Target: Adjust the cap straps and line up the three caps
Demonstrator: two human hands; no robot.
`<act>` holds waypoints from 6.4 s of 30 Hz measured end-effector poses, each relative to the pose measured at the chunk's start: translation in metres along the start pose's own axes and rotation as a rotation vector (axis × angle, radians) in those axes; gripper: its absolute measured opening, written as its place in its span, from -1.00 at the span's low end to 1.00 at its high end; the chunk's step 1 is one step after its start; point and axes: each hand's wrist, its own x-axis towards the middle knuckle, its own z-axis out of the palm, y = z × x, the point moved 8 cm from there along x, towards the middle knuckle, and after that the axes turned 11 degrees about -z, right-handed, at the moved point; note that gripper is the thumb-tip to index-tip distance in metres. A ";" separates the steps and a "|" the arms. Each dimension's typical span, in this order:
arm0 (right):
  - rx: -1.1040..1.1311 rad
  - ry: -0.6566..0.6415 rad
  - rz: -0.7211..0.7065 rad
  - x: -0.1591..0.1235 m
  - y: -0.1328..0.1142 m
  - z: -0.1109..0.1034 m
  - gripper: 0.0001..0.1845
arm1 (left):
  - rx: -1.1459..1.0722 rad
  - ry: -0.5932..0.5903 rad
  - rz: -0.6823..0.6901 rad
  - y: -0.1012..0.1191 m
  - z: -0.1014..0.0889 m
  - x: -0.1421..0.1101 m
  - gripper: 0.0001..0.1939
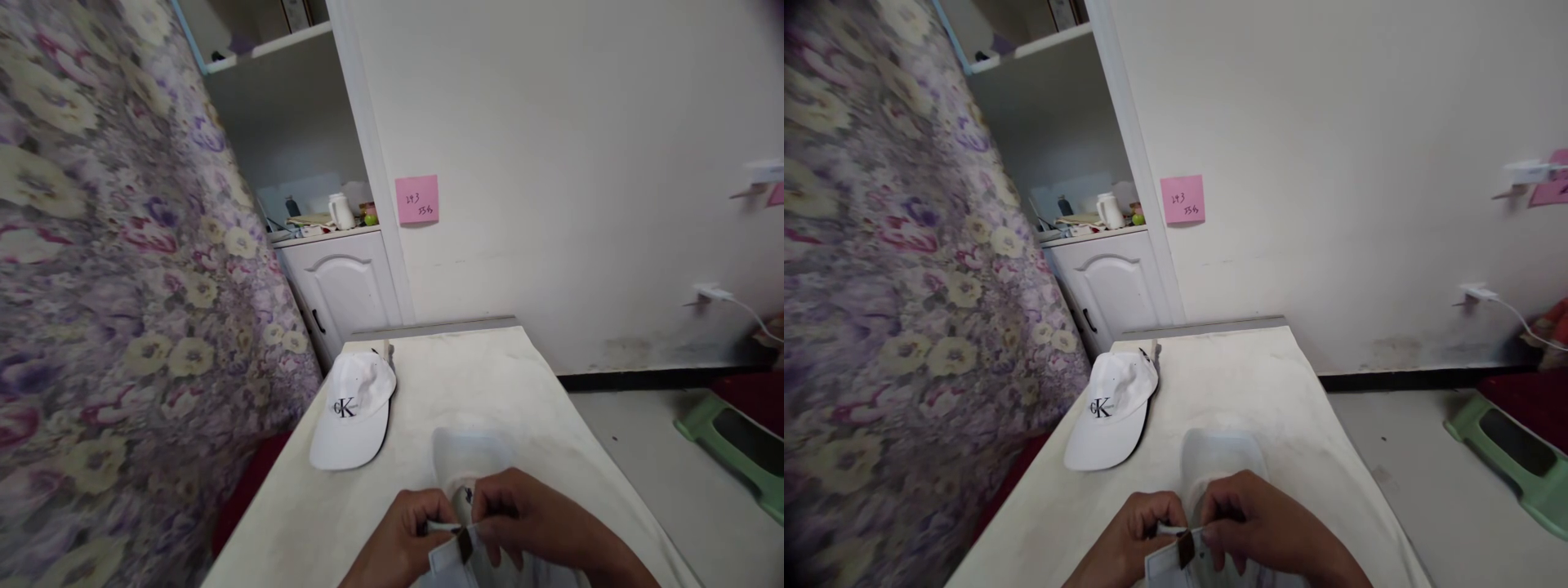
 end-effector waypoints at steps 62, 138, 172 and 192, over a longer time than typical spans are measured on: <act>0.024 0.033 0.081 0.001 0.011 -0.006 -0.92 | 0.085 -0.004 0.065 0.013 -0.010 -0.011 -0.43; -0.019 -0.069 0.089 -0.004 0.017 0.001 -0.97 | -0.017 0.050 -0.101 -0.009 0.004 0.008 -0.71; -0.039 0.041 0.095 0.005 0.024 -0.001 -0.89 | 0.070 0.092 -0.054 -0.009 -0.011 -0.006 -0.32; -0.128 0.060 0.018 0.008 0.025 -0.004 -0.76 | 0.125 0.150 -0.091 -0.007 -0.001 -0.003 -0.84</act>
